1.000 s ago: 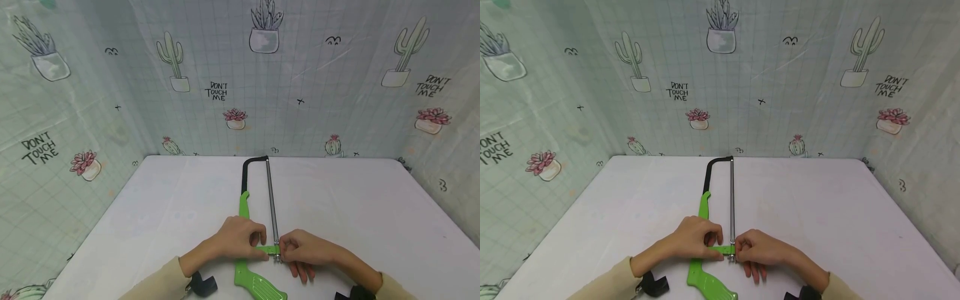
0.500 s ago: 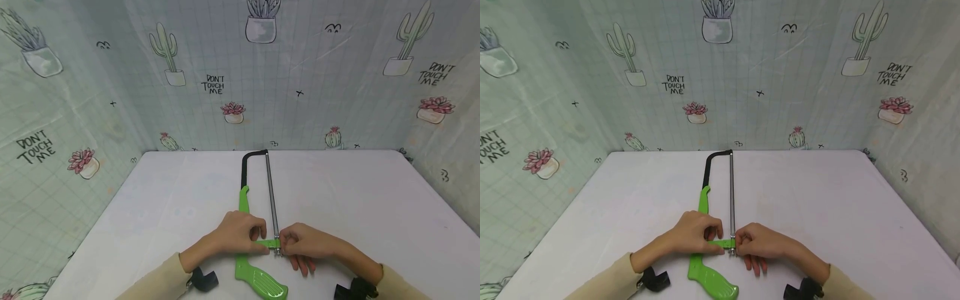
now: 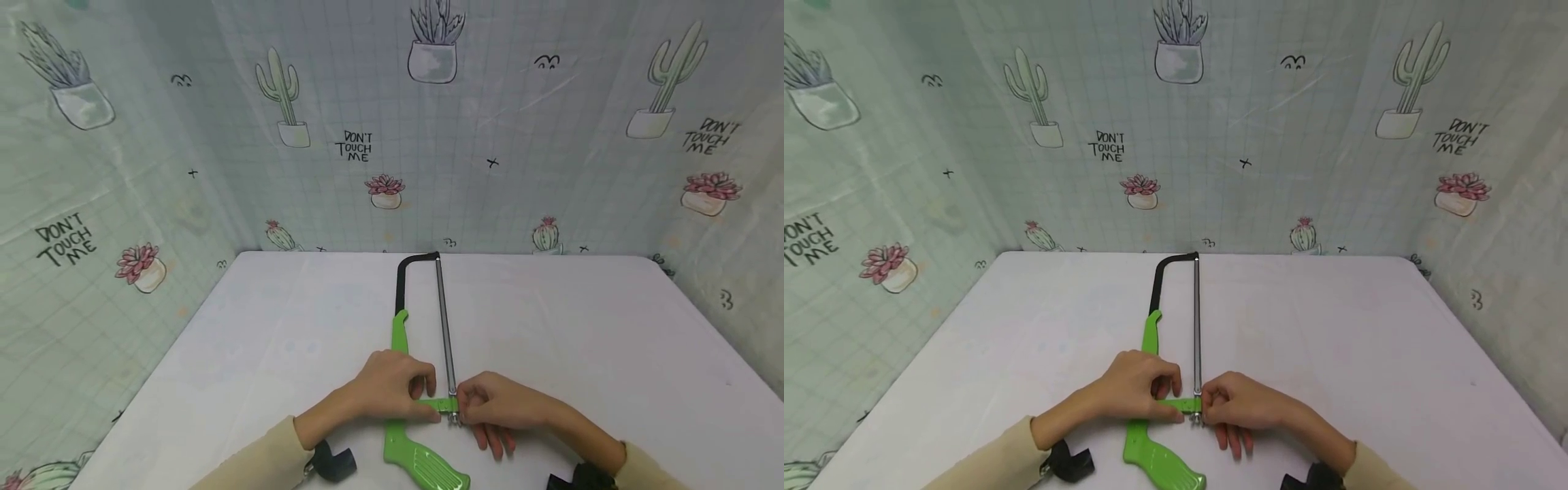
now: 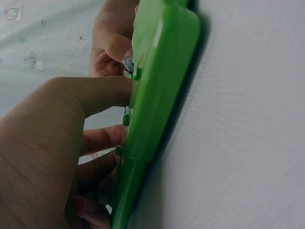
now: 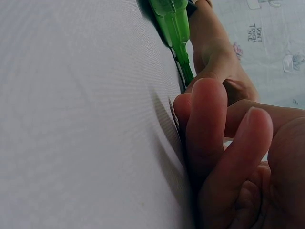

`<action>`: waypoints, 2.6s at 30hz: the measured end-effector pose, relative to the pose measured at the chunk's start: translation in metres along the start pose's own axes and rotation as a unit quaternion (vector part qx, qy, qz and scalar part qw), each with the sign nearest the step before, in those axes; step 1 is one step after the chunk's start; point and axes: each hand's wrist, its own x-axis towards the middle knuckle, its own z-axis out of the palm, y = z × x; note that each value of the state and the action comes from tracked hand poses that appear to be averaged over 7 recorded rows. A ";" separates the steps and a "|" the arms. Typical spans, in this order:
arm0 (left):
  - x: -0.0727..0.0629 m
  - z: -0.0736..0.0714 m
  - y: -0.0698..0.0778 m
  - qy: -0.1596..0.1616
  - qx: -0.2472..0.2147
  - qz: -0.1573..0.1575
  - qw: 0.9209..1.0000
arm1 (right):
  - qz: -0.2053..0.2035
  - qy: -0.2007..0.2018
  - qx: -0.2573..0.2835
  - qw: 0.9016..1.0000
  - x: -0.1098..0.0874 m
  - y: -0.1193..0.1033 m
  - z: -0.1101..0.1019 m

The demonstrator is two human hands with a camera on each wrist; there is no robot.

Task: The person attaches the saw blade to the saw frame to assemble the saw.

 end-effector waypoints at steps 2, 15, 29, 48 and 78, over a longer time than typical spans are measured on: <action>0.000 0.000 0.001 0.000 0.001 0.000 1.000 | 0.000 0.001 -0.001 1.000 -0.001 0.000 0.001; -0.006 0.004 0.003 -0.005 -0.015 -0.009 1.000 | -0.011 -0.017 0.005 1.000 -0.004 0.001 0.005; -0.009 0.008 0.004 -0.003 -0.006 -0.003 1.000 | 0.001 0.026 0.013 1.000 -0.004 0.004 0.016; -0.009 0.000 0.008 0.011 -0.010 0.006 1.000 | -0.014 0.020 0.020 1.000 -0.004 -0.005 0.015; -0.010 0.001 0.009 0.014 -0.012 0.005 1.000 | -0.014 -0.035 0.040 0.998 -0.007 0.001 0.006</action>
